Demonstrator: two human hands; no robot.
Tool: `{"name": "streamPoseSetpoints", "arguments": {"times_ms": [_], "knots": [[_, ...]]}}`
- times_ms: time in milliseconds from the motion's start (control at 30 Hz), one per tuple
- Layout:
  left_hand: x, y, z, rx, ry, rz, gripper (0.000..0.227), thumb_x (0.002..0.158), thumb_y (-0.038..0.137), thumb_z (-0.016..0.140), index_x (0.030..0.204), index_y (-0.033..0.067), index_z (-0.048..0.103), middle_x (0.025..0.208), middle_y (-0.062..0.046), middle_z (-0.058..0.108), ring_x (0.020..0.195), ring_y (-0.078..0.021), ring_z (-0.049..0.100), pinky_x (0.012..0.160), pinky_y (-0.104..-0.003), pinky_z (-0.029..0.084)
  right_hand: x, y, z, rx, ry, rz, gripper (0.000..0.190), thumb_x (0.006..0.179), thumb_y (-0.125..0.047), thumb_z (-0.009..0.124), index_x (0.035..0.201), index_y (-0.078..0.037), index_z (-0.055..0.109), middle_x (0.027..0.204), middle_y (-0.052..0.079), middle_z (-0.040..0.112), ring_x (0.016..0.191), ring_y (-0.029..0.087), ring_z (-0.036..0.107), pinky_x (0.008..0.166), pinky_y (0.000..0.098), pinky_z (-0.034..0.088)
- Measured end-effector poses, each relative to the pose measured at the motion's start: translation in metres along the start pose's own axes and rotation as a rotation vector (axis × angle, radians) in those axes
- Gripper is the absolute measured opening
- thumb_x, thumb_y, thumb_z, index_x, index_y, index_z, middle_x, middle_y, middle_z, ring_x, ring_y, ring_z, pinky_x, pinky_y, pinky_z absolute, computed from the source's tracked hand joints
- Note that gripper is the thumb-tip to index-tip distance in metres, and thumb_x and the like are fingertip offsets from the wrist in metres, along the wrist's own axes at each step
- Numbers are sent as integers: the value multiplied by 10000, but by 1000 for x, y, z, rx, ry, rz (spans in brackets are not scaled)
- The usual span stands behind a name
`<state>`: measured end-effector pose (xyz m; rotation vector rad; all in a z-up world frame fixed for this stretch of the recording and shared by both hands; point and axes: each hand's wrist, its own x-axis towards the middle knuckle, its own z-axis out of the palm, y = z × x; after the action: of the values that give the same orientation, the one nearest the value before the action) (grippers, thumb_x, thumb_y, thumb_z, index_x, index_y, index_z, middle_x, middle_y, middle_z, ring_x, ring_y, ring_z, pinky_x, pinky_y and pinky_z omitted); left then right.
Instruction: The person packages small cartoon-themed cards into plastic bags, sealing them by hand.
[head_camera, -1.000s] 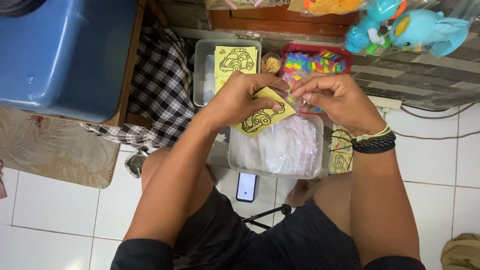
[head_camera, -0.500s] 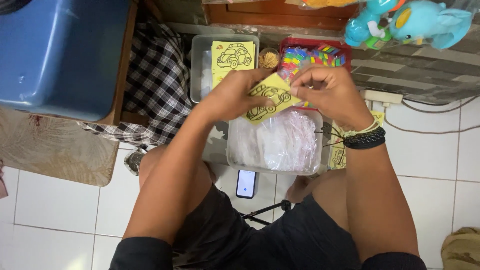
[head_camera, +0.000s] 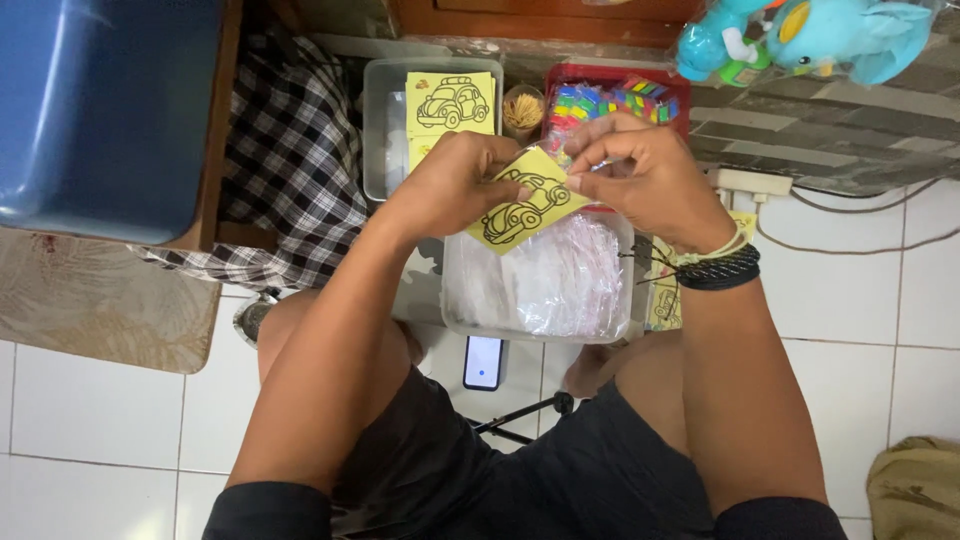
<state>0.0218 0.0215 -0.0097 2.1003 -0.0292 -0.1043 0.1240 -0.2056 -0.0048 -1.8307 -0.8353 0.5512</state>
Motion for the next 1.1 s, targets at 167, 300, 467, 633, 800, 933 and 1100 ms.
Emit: {"name": "streamPoseSetpoints", "arguments": {"times_ms": [167,300,467,633,800,933,1100], "knots": [[1,-5,4,51,1,-27,223,825,135,812,1042,102,773,788,-169,749,819,-403,736,703,-462,553,2,9,-1,-18,-17,0,88,843,21,757,925,-9,749,1043,130,658,1053,215,621,831,280,524],[2,2,-1,92,75,-106,235,838,74,770,1069,34,771,794,-65,767,577,-143,669,575,-307,552,4,11,-10,55,89,9,73,942,37,730,1007,7,743,1002,56,720,818,91,609,760,197,537],[2,-19,-7,134,296,71,104,841,16,780,911,-9,708,675,-65,668,511,-160,546,505,-324,469,12,60,-30,-285,249,-29,94,932,59,732,1015,32,765,909,76,736,671,88,572,610,223,500],[-2,-22,-14,116,397,38,137,856,31,824,897,-19,704,684,-80,717,492,-128,611,438,-295,479,18,134,-33,-900,245,31,236,800,56,672,971,-19,818,930,194,768,672,325,679,696,409,578],[-8,-25,-25,85,446,5,174,862,20,832,980,-43,721,649,-33,622,506,-100,476,451,-277,423,6,184,-22,-957,-18,326,591,749,-242,851,1288,-48,704,1248,168,686,1056,369,662,907,475,536],[-8,-24,-28,19,431,31,194,868,-1,800,1046,-41,735,749,-54,726,549,-90,573,480,-246,464,-3,189,-19,-979,99,259,347,828,-178,758,1163,-90,763,1185,102,714,942,346,688,820,468,553],[-4,-23,-29,-43,423,53,178,869,19,812,1024,-26,737,728,-36,704,510,-71,545,434,-246,447,-6,179,-36,-740,125,214,290,631,13,843,879,-109,758,851,38,743,726,291,659,720,414,523]]}}
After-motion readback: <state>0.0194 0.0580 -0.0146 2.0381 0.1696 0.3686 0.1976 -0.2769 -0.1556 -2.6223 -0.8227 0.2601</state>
